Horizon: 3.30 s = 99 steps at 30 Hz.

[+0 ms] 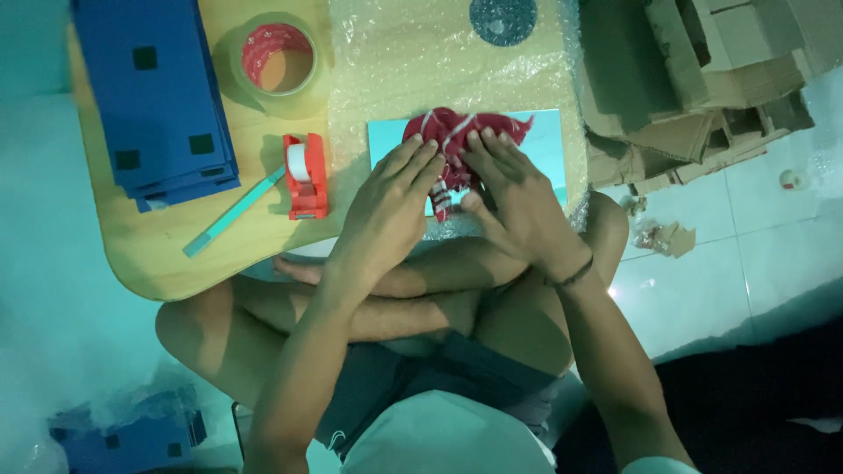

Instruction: The person is cleaning rectangular panels with a cloth, wrapping them in bubble wrap, and securing the packaging with tape.

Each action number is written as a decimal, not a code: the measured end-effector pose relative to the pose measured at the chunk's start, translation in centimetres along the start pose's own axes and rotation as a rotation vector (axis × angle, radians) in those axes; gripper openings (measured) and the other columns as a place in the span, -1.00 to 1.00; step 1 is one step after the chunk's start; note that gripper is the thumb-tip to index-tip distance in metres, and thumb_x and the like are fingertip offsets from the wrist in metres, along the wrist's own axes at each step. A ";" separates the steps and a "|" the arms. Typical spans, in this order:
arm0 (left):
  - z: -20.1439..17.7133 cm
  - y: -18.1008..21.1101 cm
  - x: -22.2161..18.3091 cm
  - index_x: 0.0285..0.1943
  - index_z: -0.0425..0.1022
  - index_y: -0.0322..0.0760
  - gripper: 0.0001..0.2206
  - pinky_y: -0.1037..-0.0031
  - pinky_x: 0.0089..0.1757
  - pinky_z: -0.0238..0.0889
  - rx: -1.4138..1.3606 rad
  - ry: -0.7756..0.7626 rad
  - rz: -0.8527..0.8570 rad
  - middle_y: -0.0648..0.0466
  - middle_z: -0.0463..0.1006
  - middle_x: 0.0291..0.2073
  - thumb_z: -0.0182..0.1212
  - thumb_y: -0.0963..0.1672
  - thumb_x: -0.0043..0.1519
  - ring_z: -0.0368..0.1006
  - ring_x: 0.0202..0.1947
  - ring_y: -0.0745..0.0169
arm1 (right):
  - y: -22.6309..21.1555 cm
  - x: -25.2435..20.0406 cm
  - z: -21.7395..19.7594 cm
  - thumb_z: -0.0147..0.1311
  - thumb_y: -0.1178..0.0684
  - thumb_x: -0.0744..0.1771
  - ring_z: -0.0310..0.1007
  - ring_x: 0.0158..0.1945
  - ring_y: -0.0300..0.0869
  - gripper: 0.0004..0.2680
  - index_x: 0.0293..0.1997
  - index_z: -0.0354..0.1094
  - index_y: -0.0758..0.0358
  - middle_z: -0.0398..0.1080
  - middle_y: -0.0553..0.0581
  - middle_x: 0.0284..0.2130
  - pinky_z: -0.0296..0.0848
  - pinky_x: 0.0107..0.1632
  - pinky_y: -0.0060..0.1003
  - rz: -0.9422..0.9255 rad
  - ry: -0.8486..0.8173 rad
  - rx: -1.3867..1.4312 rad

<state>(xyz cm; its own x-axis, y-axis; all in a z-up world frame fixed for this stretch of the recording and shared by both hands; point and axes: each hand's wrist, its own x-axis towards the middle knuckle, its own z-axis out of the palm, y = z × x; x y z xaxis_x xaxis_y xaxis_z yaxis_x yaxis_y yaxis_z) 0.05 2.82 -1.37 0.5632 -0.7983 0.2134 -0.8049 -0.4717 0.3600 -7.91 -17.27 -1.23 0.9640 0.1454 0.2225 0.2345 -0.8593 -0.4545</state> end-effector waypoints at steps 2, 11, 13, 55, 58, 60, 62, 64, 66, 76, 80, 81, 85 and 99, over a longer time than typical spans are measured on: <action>0.0 0.3 -0.5 0.27 0.50 -0.48 -0.66 0.12 0.30 0.12 -0.025 0.017 -0.045 -0.28 0.48 0.26 0.18 -0.23 0.30 0.26 0.39 -0.22 | -0.4 -0.6 0.2 -0.35 -0.34 0.46 0.24 0.38 0.29 -0.46 0.26 0.36 0.44 0.34 0.52 0.25 0.17 0.42 0.15 -0.024 0.010 -0.018; 1.4 -1.3 -2.8 0.14 0.59 -0.47 -0.54 0.13 0.29 0.16 0.065 0.172 -0.066 -0.25 0.55 0.18 0.36 0.03 0.28 0.32 0.34 -0.20 | -2.8 -0.3 1.8 -0.27 -0.35 0.43 0.26 0.37 0.31 -0.45 0.23 0.40 0.44 0.37 0.50 0.22 0.14 0.44 0.13 -0.101 0.029 0.040; 1.5 -2.0 -2.6 0.12 0.59 -0.50 -0.58 0.12 0.26 0.19 0.061 0.209 -0.064 -0.28 0.56 0.15 0.38 -0.02 0.29 0.33 0.32 -0.24 | -3.5 0.9 1.7 -0.30 -0.34 0.43 0.27 0.36 0.31 -0.44 0.19 0.42 0.47 0.37 0.51 0.21 0.12 0.45 0.13 -0.105 0.028 0.071; 2.0 4.5 0.4 0.09 0.62 -0.54 -0.76 0.13 0.30 0.16 0.034 0.040 0.085 -0.30 0.58 0.13 0.21 -0.23 0.30 0.37 0.31 -0.19 | -0.8 -5.8 -1.5 -0.47 -0.36 0.45 0.15 0.46 0.23 -0.41 0.36 0.29 0.40 0.24 0.45 0.36 0.06 0.48 0.12 -0.001 -0.115 -0.116; 2.8 5.1 1.7 0.11 0.60 -0.54 -0.76 0.15 0.31 0.15 0.033 0.022 0.120 -0.29 0.57 0.15 0.18 -0.22 0.32 0.36 0.32 -0.15 | 0.9 -6.8 -1.7 -0.41 -0.34 0.45 0.16 0.46 0.23 -0.44 0.35 0.31 0.38 0.25 0.42 0.37 0.14 0.45 0.10 0.000 -0.092 -0.162; 2.9 5.5 2.7 0.09 0.60 -0.56 -0.77 0.14 0.31 0.14 -0.023 0.001 0.134 -0.32 0.57 0.13 0.15 -0.24 0.33 0.37 0.31 -0.19 | 1.5 -7.1 -2.1 -0.48 -0.36 0.45 0.18 0.44 0.30 -0.42 0.31 0.33 0.41 0.26 0.45 0.35 0.18 0.40 0.18 0.047 -0.063 -0.113; 3.5 5.6 3.4 0.10 0.60 -0.56 -0.76 0.14 0.31 0.15 -0.023 -0.014 0.146 -0.31 0.57 0.13 0.15 -0.23 0.35 0.37 0.30 -0.18 | 1.7 -7.0 -2.7 -0.51 -0.33 0.45 0.18 0.44 0.31 -0.41 0.28 0.37 0.44 0.28 0.49 0.33 0.16 0.41 0.18 0.089 -0.068 -0.096; 4.2 5.6 4.2 0.12 0.60 -0.56 -0.76 0.13 0.30 0.17 -0.031 -0.030 0.157 -0.30 0.57 0.12 0.14 -0.22 0.37 0.38 0.29 -0.18 | 2.2 -7.1 -3.1 -0.54 -0.30 0.45 0.17 0.44 0.32 -0.41 0.24 0.40 0.47 0.30 0.53 0.31 0.14 0.42 0.18 0.135 -0.079 -0.083; 4.8 5.6 5.1 0.11 0.60 -0.52 -0.76 0.18 0.29 0.18 -0.026 0.002 0.177 -0.26 0.59 0.12 0.18 -0.19 0.36 0.39 0.29 -0.13 | 2.9 -7.1 -3.3 -0.59 -0.29 0.47 0.25 0.42 0.22 -0.40 0.23 0.45 0.41 0.36 0.44 0.29 0.15 0.45 0.06 0.111 -0.036 -0.205; 6.2 2.9 9.3 0.12 0.59 -0.55 -0.74 0.09 0.25 0.22 -0.080 -0.036 0.172 -0.29 0.57 0.12 0.32 -0.23 0.27 0.36 0.27 -0.25 | 5.0 -2.8 -4.0 -0.29 -0.13 0.47 0.32 0.34 0.34 -0.57 0.05 0.50 0.51 0.41 0.58 0.18 0.25 0.40 0.11 0.031 -0.009 -0.221; 6.1 2.5 9.6 0.12 0.58 -0.54 -0.71 0.14 0.27 0.19 -0.029 -0.022 0.147 -0.27 0.55 0.16 0.34 -0.24 0.24 0.36 0.29 -0.20 | 6.3 -1.2 -4.0 -0.30 -0.26 0.48 0.33 0.36 0.25 -0.51 0.03 0.52 0.45 0.44 0.49 0.18 0.27 0.37 0.07 0.012 -0.047 -0.215; 6.2 2.4 9.5 0.14 0.57 -0.56 -0.74 0.14 0.28 0.18 -0.001 -0.014 0.154 -0.30 0.55 0.17 0.27 -0.23 0.30 0.36 0.29 -0.21 | 6.6 -1.0 -4.0 -0.28 -0.29 0.47 0.32 0.36 0.24 -0.50 0.05 0.52 0.43 0.45 0.47 0.18 0.29 0.35 0.08 0.016 -0.062 -0.210; 5.3 1.9 8.7 0.16 0.55 -0.54 -0.72 0.13 0.29 0.16 0.058 -0.034 0.150 -0.29 0.53 0.18 0.29 -0.25 0.27 0.36 0.30 -0.19 | 5.5 0.4 -4.6 -0.12 -0.21 0.44 0.31 0.39 0.18 -0.59 0.05 0.54 0.42 0.45 0.44 0.17 0.24 0.41 0.02 0.010 -0.133 -0.227; 1.6 -3.1 2.3 0.13 0.58 -0.54 -0.70 0.22 0.27 0.15 0.028 0.022 -0.007 -0.30 0.55 0.17 0.38 -0.23 0.23 0.36 0.29 -0.26 | 0.7 4.5 0.5 -0.21 -0.28 0.45 0.33 0.31 0.33 -0.50 0.05 0.48 0.53 0.43 0.58 0.12 0.27 0.36 0.12 -0.216 -0.097 -0.144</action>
<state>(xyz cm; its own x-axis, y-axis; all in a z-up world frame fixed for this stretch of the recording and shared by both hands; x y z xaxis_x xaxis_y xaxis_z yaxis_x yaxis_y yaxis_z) 3.60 1.83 -3.45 0.5729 -0.7865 0.2305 -0.8054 -0.4882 0.3360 -3.38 -16.99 -1.00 0.9027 0.3731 0.2145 0.4225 -0.8630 -0.2771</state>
